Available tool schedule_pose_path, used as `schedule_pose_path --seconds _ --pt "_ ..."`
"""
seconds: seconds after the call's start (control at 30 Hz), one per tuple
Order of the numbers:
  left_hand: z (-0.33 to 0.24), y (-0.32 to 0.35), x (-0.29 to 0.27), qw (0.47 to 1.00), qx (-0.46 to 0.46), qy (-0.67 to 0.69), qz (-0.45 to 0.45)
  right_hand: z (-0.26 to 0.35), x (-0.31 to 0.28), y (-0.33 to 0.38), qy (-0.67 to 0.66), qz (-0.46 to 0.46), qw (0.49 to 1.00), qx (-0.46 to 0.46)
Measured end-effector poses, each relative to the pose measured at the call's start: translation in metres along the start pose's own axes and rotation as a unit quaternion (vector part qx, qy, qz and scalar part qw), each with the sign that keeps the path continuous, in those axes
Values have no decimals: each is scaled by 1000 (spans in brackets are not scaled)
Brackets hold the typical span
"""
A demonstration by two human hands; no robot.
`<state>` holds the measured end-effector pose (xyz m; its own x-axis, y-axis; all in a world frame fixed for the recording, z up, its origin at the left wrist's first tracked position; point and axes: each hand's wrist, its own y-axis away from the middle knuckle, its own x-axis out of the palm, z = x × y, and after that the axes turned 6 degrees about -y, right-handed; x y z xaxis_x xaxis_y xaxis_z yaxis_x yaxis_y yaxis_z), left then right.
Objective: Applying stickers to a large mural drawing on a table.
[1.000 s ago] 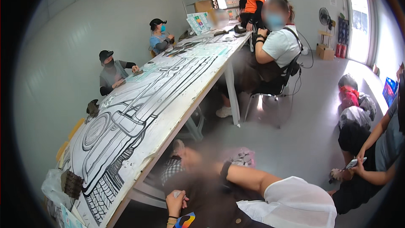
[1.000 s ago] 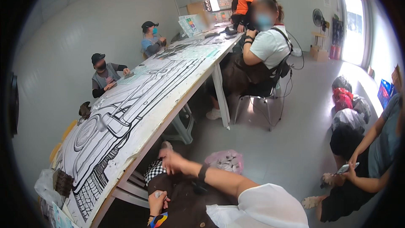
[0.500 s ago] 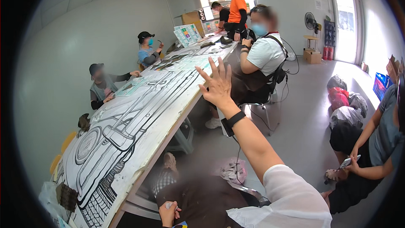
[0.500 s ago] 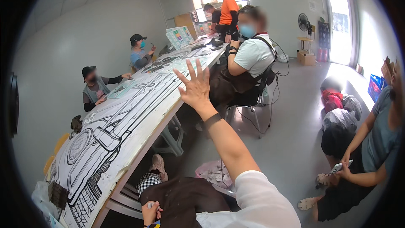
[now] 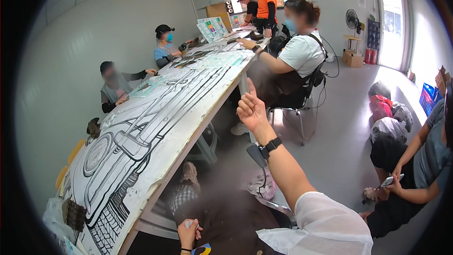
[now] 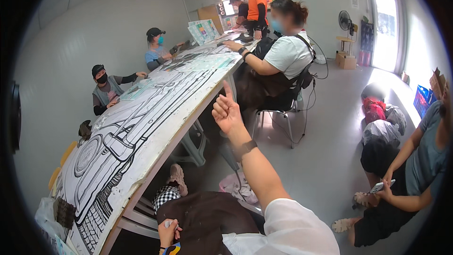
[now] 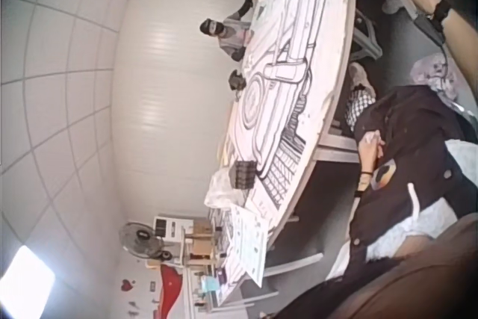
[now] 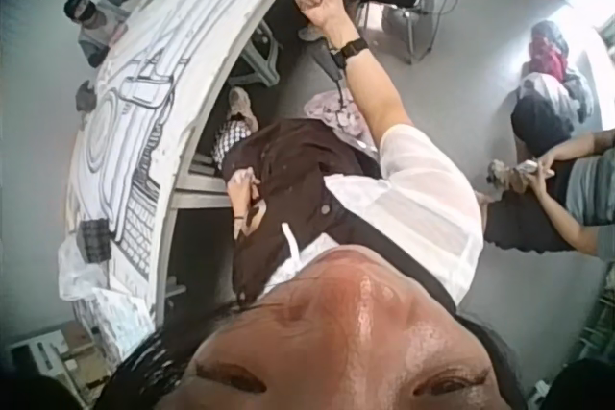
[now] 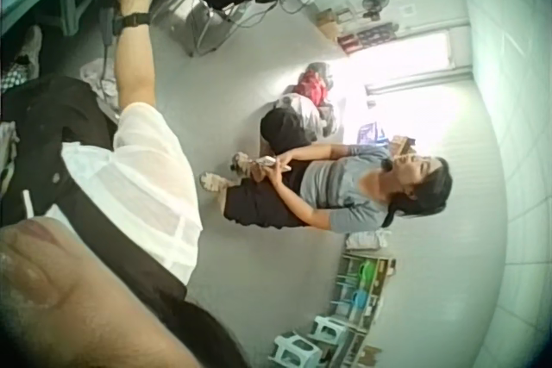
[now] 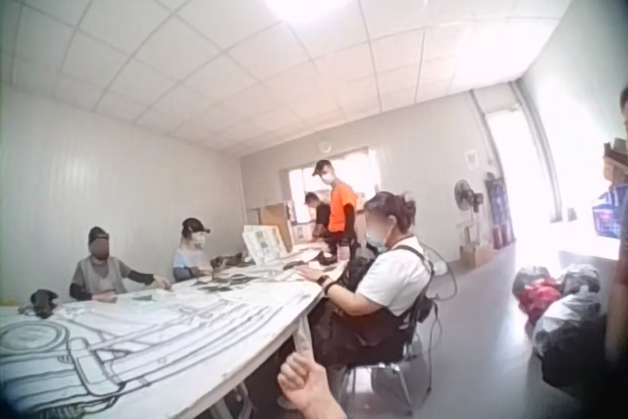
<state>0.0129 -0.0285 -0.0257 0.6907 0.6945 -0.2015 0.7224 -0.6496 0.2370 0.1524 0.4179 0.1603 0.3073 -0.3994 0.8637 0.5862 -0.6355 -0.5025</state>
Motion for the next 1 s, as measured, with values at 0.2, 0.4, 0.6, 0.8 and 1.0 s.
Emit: schedule_pose_path --seconds 0.2,0.4,0.6,0.8,1.0 --pt "-3 3 1 1000 -2 -1 -3 -54 -15 64 -29 17 981 193" --pt "-3 4 1 1000 -8 5 -5 -173 -56 164 -53 -107 898 423" --pt "-3 6 0 1000 -4 9 -9 -219 -101 228 71 -155 765 621" --pt "-1 4 0 1000 2 6 -5 -222 -126 235 82 -140 783 600" --pt "0 5 -1 1000 10 25 -1 -220 -120 233 73 -145 779 605"
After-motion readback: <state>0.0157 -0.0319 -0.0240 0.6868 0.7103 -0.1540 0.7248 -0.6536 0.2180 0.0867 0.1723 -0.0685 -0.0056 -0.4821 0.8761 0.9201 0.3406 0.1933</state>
